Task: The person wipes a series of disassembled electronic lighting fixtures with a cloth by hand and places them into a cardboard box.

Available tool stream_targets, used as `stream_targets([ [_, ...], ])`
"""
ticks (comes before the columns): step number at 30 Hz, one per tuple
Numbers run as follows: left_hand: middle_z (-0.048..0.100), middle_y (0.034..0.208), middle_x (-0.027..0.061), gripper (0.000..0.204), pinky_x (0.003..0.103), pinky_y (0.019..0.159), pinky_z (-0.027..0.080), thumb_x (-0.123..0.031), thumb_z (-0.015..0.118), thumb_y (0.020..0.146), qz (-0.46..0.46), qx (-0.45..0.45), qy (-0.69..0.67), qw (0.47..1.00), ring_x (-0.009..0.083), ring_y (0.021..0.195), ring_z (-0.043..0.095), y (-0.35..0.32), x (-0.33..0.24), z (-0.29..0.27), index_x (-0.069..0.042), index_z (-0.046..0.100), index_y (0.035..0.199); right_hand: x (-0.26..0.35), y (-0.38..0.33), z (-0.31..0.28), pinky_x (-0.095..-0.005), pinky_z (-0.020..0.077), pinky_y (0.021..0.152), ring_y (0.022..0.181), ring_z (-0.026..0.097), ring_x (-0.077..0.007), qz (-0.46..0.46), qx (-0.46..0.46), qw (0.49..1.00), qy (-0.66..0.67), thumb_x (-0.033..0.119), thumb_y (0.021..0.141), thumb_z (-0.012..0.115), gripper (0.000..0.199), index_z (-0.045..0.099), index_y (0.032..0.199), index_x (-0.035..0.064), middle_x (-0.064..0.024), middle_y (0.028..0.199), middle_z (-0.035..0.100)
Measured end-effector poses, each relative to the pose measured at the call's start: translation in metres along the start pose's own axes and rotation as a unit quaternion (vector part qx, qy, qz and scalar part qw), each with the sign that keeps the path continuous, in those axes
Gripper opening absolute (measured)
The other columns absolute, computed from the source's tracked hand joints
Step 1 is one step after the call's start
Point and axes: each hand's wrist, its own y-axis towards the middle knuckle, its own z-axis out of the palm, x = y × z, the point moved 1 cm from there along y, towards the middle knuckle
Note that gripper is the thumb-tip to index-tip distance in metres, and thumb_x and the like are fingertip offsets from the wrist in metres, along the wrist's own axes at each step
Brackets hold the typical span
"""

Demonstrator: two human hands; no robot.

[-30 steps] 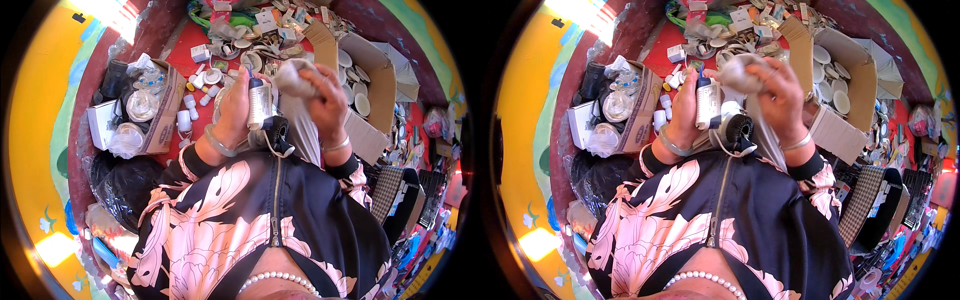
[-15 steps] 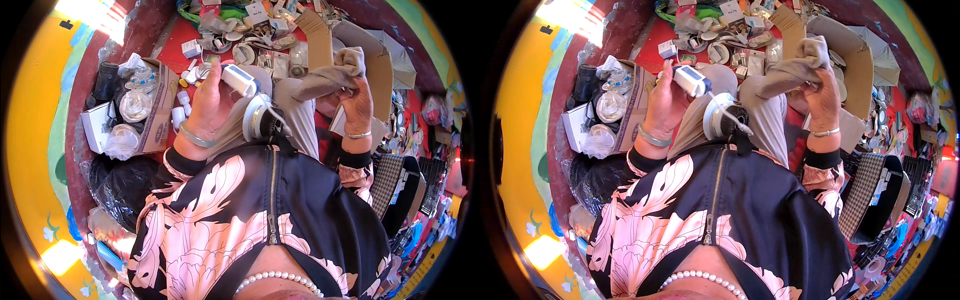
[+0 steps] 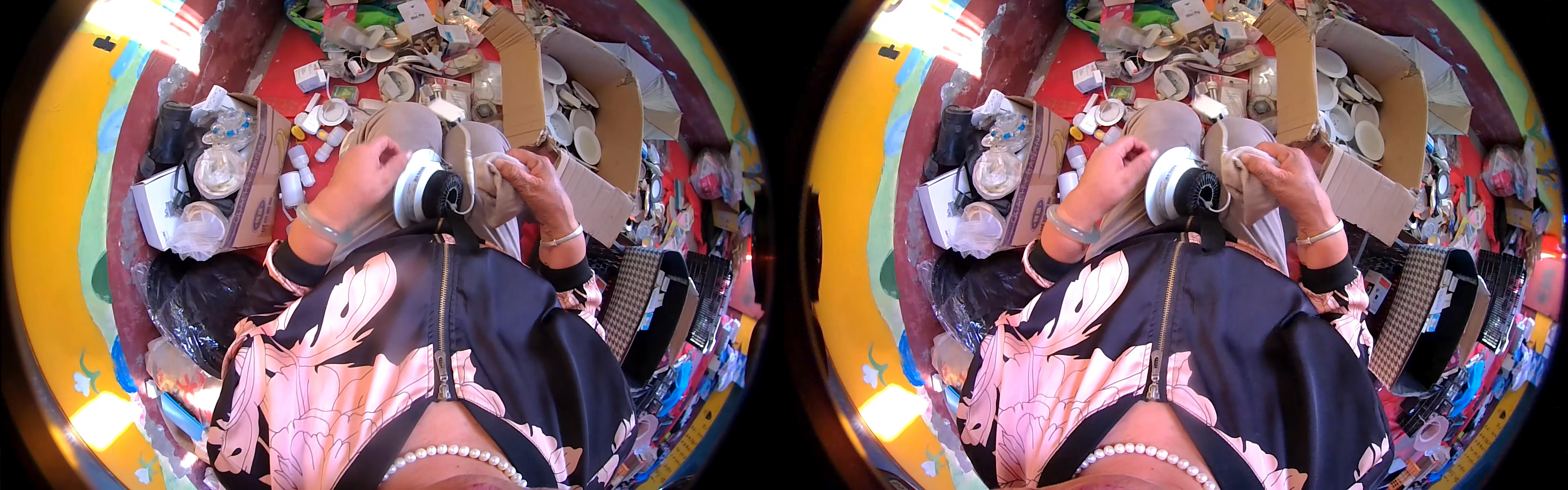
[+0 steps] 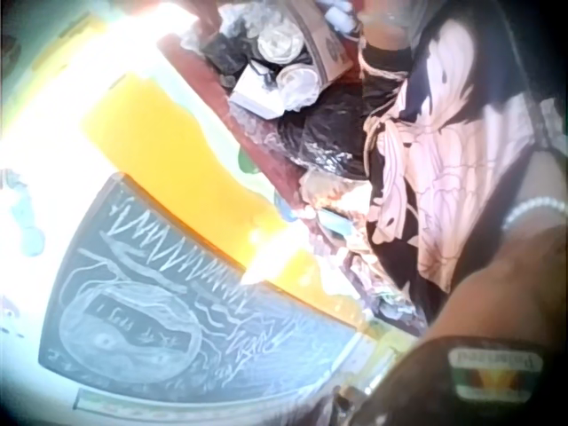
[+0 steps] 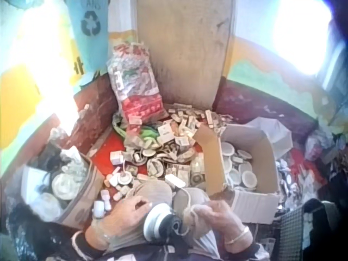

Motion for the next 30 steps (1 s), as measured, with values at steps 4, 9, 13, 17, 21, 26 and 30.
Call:
stream_targets([
  [4, 0.063, 0.077, 0.0092, 0.031, 0.028, 0.064, 0.046, -0.025, 0.059, 0.087, -0.038, 0.062, -0.008, 0.997, 0.0138, 0.068, 0.056, -0.020, -0.006, 0.008, 0.003, 0.058, 0.099, -0.007, 0.000, -0.005, -0.0195, 0.0424, 0.065, 0.072, 0.051, -0.0039, -0.018, 0.003, 1.000, -0.007, 0.017, 0.085, 0.057, 0.021, 0.061, 0.095, -0.0007, 0.0031, 0.081, 0.058],
  [9, 0.062, 0.092, 0.0064, 0.031, 0.027, 0.074, 0.045, -0.021, 0.058, 0.088, -0.047, 0.093, -0.134, 0.986, 0.0118, 0.080, 0.056, -0.023, 0.009, 0.026, 0.004, 0.055, 0.106, -0.009, -0.004, -0.002, -0.0197, 0.0431, 0.067, 0.076, 0.052, -0.0051, 0.009, 0.039, 0.998, 0.037, 0.017, 0.084, 0.056, 0.024, 0.061, 0.097, -0.0017, 0.0015, 0.083, 0.059],
  [13, 0.060, 0.102, 0.0057, 0.028, 0.026, 0.080, 0.044, -0.018, 0.053, 0.092, -0.065, 0.064, -0.338, 0.937, 0.0113, 0.086, 0.055, -0.024, 0.022, 0.044, 0.003, 0.054, 0.110, -0.021, -0.005, -0.006, -0.0207, 0.0445, 0.068, 0.077, 0.054, -0.0064, -0.001, 0.031, 0.996, 0.081, 0.020, 0.086, 0.057, 0.025, 0.061, 0.099, -0.0006, 0.0006, 0.086, 0.060],
  [17, 0.060, 0.102, 0.0061, 0.025, 0.026, 0.083, 0.044, -0.017, 0.050, 0.094, -0.081, 0.019, -0.604, 0.793, 0.0120, 0.090, 0.057, -0.020, 0.005, 0.042, 0.002, 0.054, 0.110, -0.033, -0.004, -0.023, -0.0291, 0.0495, 0.080, 0.089, 0.060, -0.0153, -0.007, -0.054, 0.925, 0.376, 0.025, 0.092, 0.052, 0.028, 0.057, 0.111, 0.0036, -0.0052, 0.102, 0.061],
  [21, 0.060, 0.092, 0.0007, 0.027, 0.022, 0.076, 0.043, -0.022, 0.050, 0.095, 0.013, -0.082, -0.505, 0.859, 0.0056, 0.082, 0.053, 0.005, -0.019, 0.022, 0.002, 0.058, 0.105, -0.008, -0.004, -0.048, -0.0421, 0.0467, 0.090, 0.105, 0.057, -0.0233, -0.073, -0.085, 0.829, 0.548, 0.025, 0.093, 0.049, 0.032, 0.050, 0.118, 0.0054, -0.0087, 0.113, 0.058],
  [26, 0.060, 0.089, 0.0023, 0.027, 0.023, 0.072, 0.044, -0.022, 0.050, 0.094, 0.042, -0.136, -0.475, 0.868, 0.0071, 0.079, 0.054, 0.053, -0.063, -0.002, 0.002, 0.059, 0.103, 0.060, 0.005, -0.068, -0.0447, 0.0411, 0.098, 0.112, 0.052, -0.0267, -0.309, 0.023, 0.782, 0.541, 0.017, 0.089, 0.049, 0.040, 0.043, 0.126, 0.0044, -0.0115, 0.122, 0.053],
  [30, 0.061, 0.085, 0.0047, 0.026, 0.026, 0.070, 0.047, -0.021, 0.048, 0.093, 0.032, -0.081, -0.535, 0.841, 0.0107, 0.074, 0.058, 0.093, -0.086, -0.017, 0.002, 0.059, 0.098, 0.121, 0.025, -0.028, -0.0424, 0.0438, 0.096, 0.111, 0.053, -0.0262, -0.420, -0.080, 0.831, 0.356, 0.012, 0.084, 0.050, 0.043, 0.041, 0.126, 0.0051, -0.0123, 0.121, 0.050],
])
